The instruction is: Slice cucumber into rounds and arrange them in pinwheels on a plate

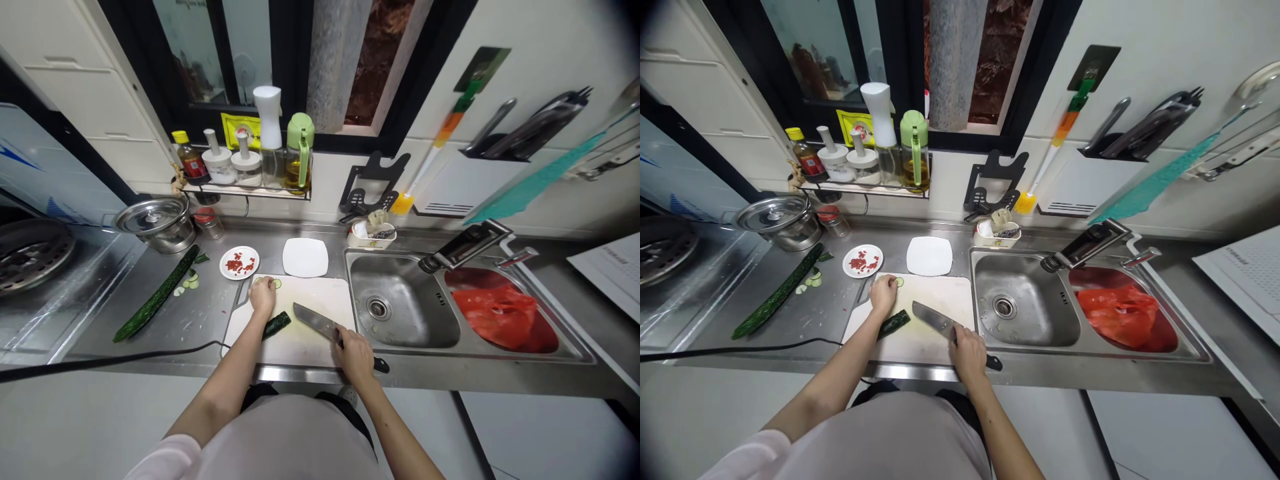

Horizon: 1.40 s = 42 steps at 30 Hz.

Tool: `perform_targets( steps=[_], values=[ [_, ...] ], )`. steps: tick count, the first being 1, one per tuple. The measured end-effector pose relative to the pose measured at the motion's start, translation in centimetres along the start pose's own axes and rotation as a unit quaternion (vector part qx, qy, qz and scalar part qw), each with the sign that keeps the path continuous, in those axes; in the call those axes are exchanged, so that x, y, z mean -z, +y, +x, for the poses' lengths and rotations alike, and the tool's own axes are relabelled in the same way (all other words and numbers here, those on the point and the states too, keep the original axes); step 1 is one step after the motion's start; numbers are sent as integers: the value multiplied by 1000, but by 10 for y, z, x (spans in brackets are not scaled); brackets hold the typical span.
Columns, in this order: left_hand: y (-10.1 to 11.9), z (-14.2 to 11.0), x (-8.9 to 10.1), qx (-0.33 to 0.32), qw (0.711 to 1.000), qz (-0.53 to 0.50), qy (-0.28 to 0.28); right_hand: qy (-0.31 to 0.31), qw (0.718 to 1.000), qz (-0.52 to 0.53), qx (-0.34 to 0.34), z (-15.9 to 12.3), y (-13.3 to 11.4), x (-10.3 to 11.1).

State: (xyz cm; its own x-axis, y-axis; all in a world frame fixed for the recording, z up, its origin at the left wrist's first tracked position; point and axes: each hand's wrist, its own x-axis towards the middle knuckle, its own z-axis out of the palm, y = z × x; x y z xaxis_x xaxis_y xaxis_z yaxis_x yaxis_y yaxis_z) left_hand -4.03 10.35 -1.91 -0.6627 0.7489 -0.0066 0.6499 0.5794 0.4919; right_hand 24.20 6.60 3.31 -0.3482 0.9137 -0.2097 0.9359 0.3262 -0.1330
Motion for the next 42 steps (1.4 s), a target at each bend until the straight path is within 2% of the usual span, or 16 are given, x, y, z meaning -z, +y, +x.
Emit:
perform_targets(
  steps=[9, 15, 22, 26, 30, 35, 38, 42],
  values=[
    [1, -2, 4, -26, 999, 44, 15, -11, 1000, 20, -4, 1, -4, 5],
    [-2, -4, 14, 17, 999, -20, 41, -9, 999, 40, -9, 1, -5, 6],
    [-26, -24, 32, 34, 993, -88, 64, -18, 998, 50, -20, 2, -7, 10],
    [-38, -42, 35, -14, 993, -107, 46, -24, 998, 44, -31, 2, -11, 10],
    [-42, -64, 37, -108, 986, -124, 16, -32, 997, 56, -38, 3, -15, 8],
    [-39, -87, 38, -217, 969, -103, -52, -82, 995, 58, 4, 6, -27, 9],
    [-39, -95, 36, -246, 964, -66, -71, -111, 992, 44, 36, 8, -37, 13],
    [-41, -95, 32, -250, 963, -52, -84, -133, 988, 40, 59, 8, -49, 17]
  ],
)
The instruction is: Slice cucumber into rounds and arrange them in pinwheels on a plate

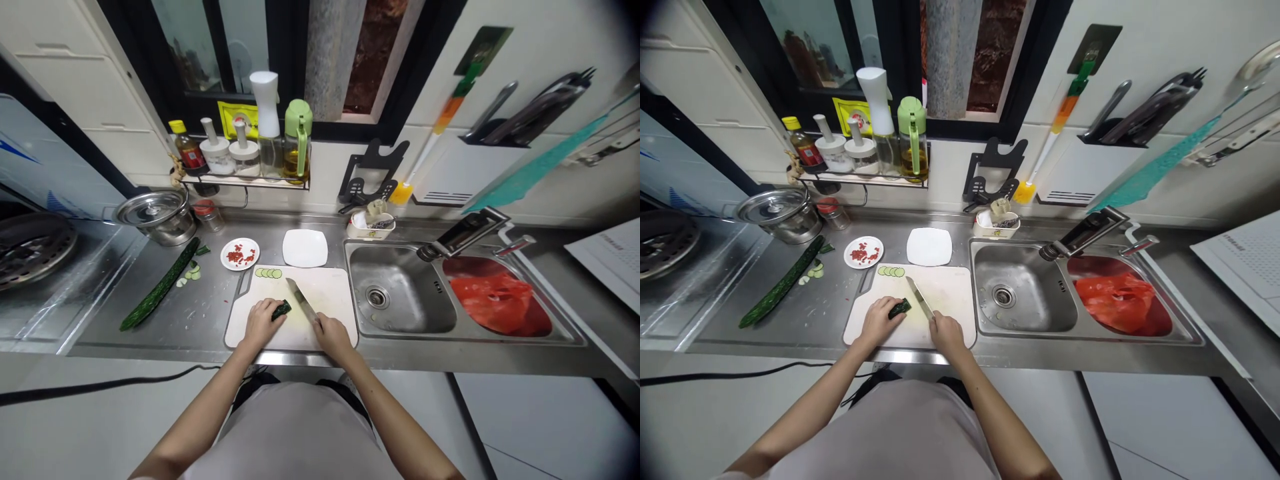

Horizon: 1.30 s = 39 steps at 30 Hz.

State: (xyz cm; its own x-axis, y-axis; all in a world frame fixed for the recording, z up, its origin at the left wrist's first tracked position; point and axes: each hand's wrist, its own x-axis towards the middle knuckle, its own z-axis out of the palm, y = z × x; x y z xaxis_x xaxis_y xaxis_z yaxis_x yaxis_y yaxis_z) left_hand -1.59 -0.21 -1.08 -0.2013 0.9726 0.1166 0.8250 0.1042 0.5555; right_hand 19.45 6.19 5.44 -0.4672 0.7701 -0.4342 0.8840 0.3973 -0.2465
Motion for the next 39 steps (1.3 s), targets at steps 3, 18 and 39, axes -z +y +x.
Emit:
perform_targets(
  steps=[3, 18, 39],
  values=[
    [-3, 2, 0, -3, 1000, -23, -2, -5, 1000, 7, 7, 0, -6, 0],
    [-6, 3, -7, -50, 996, -68, 23, -8, 999, -13, 37, 3, -24, -1],
    [-9, 1, -14, -111, 990, -39, 74, -58, 997, -19, 47, 1, -32, 10]
  ],
)
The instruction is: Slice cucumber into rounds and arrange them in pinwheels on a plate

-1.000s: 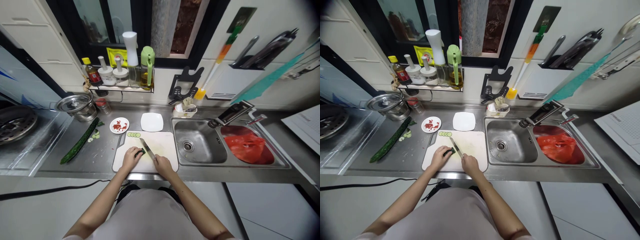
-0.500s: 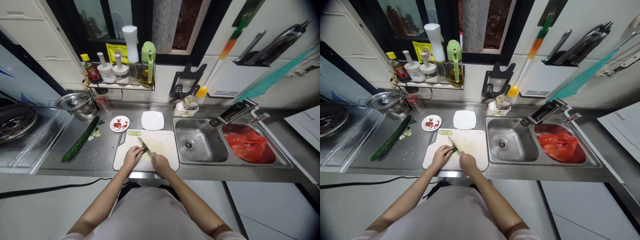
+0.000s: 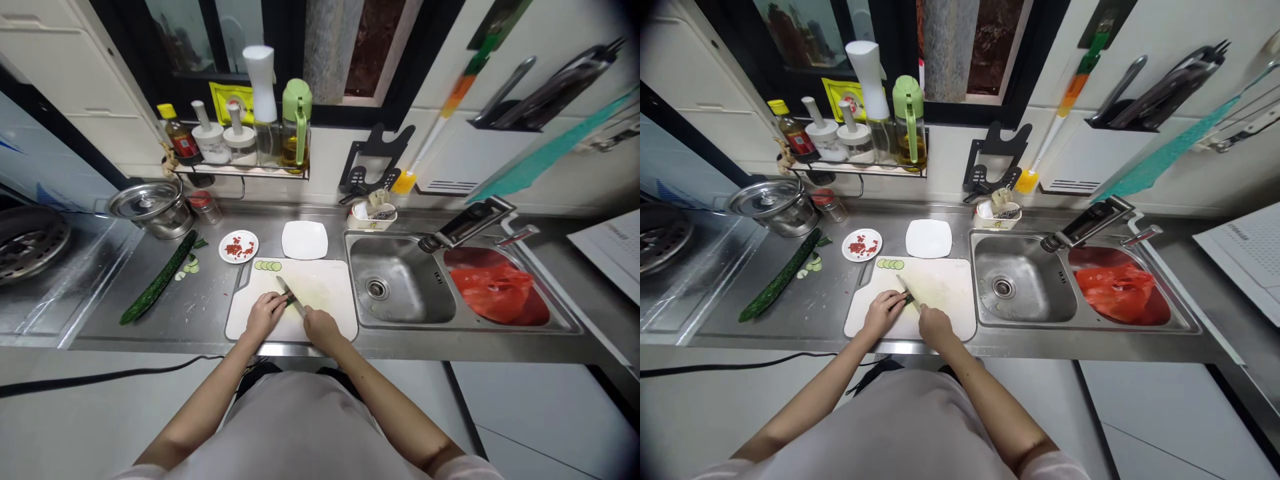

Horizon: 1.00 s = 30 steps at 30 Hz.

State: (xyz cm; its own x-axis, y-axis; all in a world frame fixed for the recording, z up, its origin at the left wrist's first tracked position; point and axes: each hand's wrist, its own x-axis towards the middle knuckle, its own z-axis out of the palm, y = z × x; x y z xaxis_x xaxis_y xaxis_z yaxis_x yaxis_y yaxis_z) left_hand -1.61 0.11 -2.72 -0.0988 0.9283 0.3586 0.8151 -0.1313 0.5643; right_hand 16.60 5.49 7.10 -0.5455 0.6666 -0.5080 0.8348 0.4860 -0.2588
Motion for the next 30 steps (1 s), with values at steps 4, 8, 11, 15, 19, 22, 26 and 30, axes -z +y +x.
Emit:
perform_targets(
  steps=[4, 8, 11, 15, 19, 22, 26, 30],
  values=[
    [2, 1, 1, -7, 1000, 4, 6, -12, 1000, -9, -6, -5, 0, 2],
    [4, 1, 3, -9, 1000, 1, 7, -11, 1000, -12, -2, -14, 4, -1],
    [3, 1, 2, -5, 1000, 0, 6, -20, 1000, -14, -10, -21, 9, -4],
    [1, 1, 0, -2, 1000, 1, 7, -34, 999, -16, -11, -24, 11, -2],
    [1, 1, 0, 1, 1000, -1, 4, -41, 999, -23, -13, -20, 9, 2],
    [0, 2, 0, 3, 1000, -3, 4, -37, 999, -21, -10, -17, 7, 2],
    [-1, 2, 0, 4, 1000, -4, 0, -21, 1000, -14, -5, -15, 6, -1],
    [-1, 2, 0, 7, 1000, -4, -3, -18, 1000, -22, 2, -11, 5, -2]
  ],
)
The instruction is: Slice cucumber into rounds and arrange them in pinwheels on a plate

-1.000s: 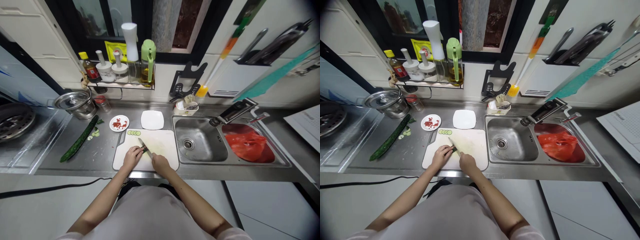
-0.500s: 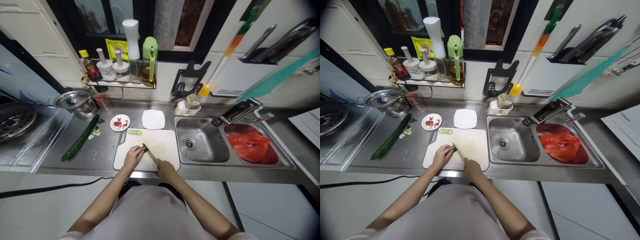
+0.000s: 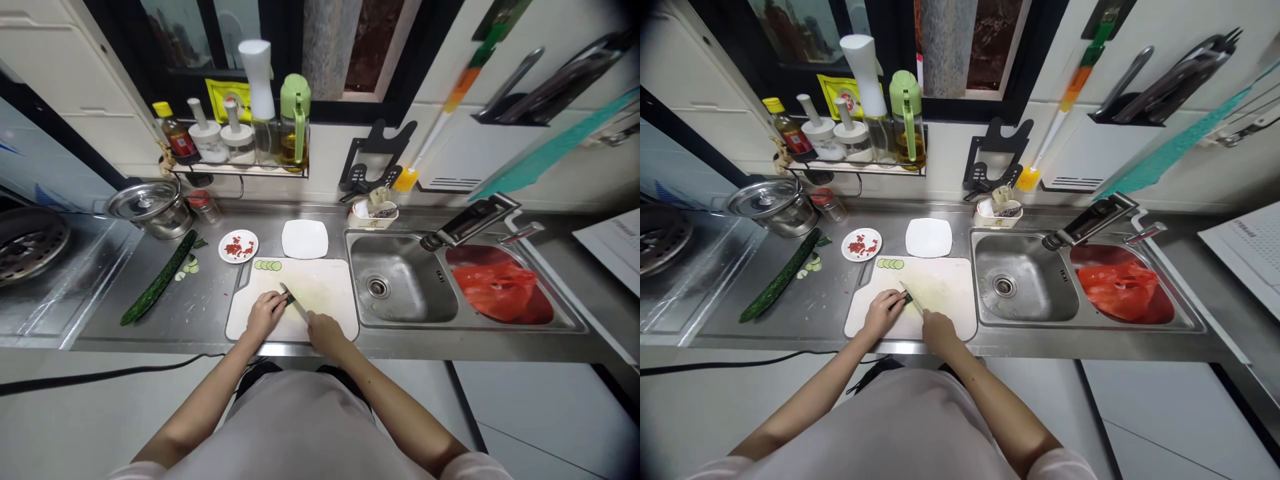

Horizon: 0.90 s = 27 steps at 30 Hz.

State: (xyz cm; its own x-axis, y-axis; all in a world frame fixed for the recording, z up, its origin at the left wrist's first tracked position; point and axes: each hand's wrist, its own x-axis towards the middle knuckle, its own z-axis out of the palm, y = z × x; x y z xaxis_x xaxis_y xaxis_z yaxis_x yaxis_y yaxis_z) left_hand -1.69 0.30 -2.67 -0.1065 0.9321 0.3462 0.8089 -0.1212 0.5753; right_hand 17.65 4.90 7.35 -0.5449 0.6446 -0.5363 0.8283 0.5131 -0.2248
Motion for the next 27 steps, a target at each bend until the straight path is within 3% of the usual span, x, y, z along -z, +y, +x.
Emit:
perform_targets(
  steps=[12, 22, 27],
  values=[
    [-2, -2, -3, -9, 1000, 7, 6, 54, 998, 7, 15, 32, -10, -11],
    [0, -1, -1, -6, 1000, 2, 7, 4, 1000, -7, -16, -1, -3, -8],
    [4, 0, 1, -1, 1000, 8, 6, 11, 1000, -9, -17, -4, -1, -12]
  ],
)
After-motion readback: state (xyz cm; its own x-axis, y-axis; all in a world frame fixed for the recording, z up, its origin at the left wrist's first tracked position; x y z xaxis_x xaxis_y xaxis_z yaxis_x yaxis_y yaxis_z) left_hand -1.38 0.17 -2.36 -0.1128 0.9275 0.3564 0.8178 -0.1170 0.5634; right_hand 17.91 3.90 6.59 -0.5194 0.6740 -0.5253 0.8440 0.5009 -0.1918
